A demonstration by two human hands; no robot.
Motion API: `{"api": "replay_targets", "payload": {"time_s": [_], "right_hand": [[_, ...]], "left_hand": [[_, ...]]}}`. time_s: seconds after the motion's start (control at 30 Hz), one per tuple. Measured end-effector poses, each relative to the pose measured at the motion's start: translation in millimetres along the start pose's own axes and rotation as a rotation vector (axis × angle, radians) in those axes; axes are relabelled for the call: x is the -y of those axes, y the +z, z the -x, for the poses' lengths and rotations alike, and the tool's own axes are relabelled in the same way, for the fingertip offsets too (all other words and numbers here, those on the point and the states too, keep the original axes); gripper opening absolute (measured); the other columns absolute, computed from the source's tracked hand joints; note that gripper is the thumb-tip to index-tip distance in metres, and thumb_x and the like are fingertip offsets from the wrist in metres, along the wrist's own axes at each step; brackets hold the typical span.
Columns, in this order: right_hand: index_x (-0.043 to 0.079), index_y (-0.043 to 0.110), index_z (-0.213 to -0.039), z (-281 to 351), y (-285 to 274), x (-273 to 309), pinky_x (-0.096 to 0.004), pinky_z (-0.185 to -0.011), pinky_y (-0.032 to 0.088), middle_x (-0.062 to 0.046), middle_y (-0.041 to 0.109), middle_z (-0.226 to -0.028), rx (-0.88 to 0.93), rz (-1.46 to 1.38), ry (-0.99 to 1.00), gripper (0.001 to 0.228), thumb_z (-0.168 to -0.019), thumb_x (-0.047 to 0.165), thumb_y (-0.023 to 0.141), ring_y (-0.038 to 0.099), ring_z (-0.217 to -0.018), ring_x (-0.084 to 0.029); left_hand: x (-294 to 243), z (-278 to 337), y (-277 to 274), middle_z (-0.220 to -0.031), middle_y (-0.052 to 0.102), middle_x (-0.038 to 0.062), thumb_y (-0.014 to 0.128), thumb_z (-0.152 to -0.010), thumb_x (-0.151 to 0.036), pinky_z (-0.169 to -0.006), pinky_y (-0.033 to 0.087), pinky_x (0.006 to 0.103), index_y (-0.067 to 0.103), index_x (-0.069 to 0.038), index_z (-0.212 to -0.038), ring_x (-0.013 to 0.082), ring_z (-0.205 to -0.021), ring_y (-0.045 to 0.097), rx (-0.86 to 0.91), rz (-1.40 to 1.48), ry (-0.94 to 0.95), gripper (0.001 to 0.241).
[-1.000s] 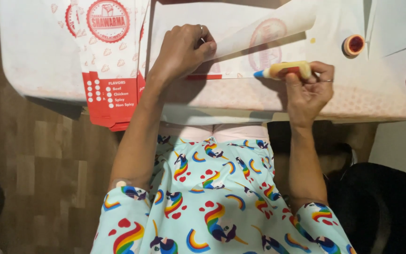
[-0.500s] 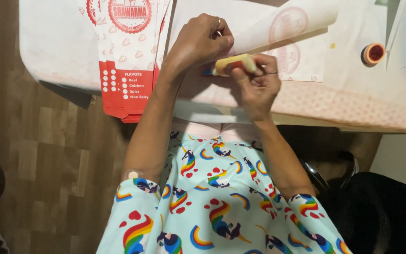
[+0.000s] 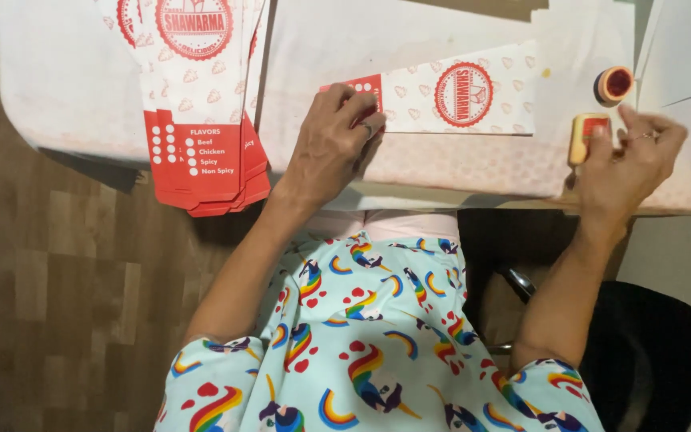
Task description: The person applies glue from a bottle onto the edges of printed paper shawarma packaging and folds the paper by hand into a cone shape.
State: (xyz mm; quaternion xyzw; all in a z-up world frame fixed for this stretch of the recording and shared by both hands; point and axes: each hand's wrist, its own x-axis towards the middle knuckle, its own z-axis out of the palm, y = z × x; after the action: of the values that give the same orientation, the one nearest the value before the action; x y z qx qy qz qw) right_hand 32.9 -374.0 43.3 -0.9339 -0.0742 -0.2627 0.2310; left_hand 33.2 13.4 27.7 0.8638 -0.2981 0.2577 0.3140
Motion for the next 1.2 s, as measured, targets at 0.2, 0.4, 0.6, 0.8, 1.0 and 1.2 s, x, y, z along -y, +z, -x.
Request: {"api": "replay_targets", "payload": {"time_s": [0.2, 0.4, 0.6, 0.8, 1.0, 1.2], "right_hand": [[-0.006, 0.08, -0.107, -12, 25, 55, -0.049, -0.09, 0.06, -0.026, 0.072, -0.113, 0.117, -0.187, -0.462, 0.016, -0.097, -0.019, 0.083, 0.07, -0.105, -0.045], [-0.001, 0.084, -0.097, -15, 39, 62, -0.047, -0.091, 0.063, -0.019, 0.08, -0.102, 0.197, -0.13, -0.536, 0.005, -0.097, -0.006, 0.084, 0.075, -0.105, -0.043], [0.001, 0.084, -0.096, -17, 42, 46, -0.044, -0.094, 0.06, -0.016, 0.08, -0.102, 0.247, -0.114, -0.523, 0.004, -0.097, -0.003, 0.085, 0.073, -0.105, -0.038], [-0.003, 0.072, -0.115, -39, 69, 94, -0.055, -0.104, 0.045, -0.022, 0.071, -0.125, 0.254, -0.211, -0.596, 0.014, -0.101, 0.0, 0.071, 0.059, -0.117, -0.041], [0.006, 0.025, -0.164, -48, 73, 104, -0.061, -0.126, 0.005, -0.014, 0.023, -0.17, 0.74, -0.005, -0.416, 0.068, -0.109, 0.041, 0.046, 0.015, -0.157, -0.035], [0.013, 0.015, -0.168, -37, 77, 78, -0.067, -0.125, -0.002, -0.011, 0.009, -0.175, 0.764, 0.11, -0.356, 0.078, -0.108, 0.051, 0.046, 0.001, -0.16, -0.037]], "left_hand": [[0, 12, 8, -0.094, 0.069, 0.007, 0.073, -0.093, 0.001, -0.067, 0.047, 0.0349, 0.07, -0.005, -0.084, 0.0263, -0.087, 0.06, -0.04, -0.171, 0.009, 0.011], [-1, 10, 9, -0.087, 0.069, 0.004, 0.074, -0.092, -0.008, -0.07, 0.051, 0.0311, 0.072, -0.011, -0.075, 0.0224, -0.087, 0.063, -0.063, -0.279, 0.007, 0.017], [-7, 8, 7, -0.086, 0.067, 0.005, 0.072, -0.092, -0.009, -0.071, 0.052, 0.0336, 0.073, -0.012, -0.076, 0.0246, -0.085, 0.063, -0.041, -0.291, 0.01, 0.017], [-26, -3, -8, -0.095, 0.053, 0.01, 0.065, -0.104, -0.014, -0.072, 0.041, 0.0405, 0.065, -0.016, -0.11, 0.0301, -0.081, 0.05, 0.043, -0.321, 0.029, 0.006], [-22, 10, 1, -0.109, 0.06, 0.014, 0.072, -0.102, -0.01, -0.076, 0.046, 0.0451, 0.069, -0.014, -0.116, 0.0346, -0.09, 0.055, 0.008, -0.213, -0.018, 0.015], [-31, -11, 17, -0.107, 0.059, 0.017, 0.077, -0.089, -0.014, -0.084, 0.038, 0.0518, 0.067, -0.003, -0.084, 0.0384, -0.101, 0.051, -0.056, -0.118, -0.164, 0.016]]}}
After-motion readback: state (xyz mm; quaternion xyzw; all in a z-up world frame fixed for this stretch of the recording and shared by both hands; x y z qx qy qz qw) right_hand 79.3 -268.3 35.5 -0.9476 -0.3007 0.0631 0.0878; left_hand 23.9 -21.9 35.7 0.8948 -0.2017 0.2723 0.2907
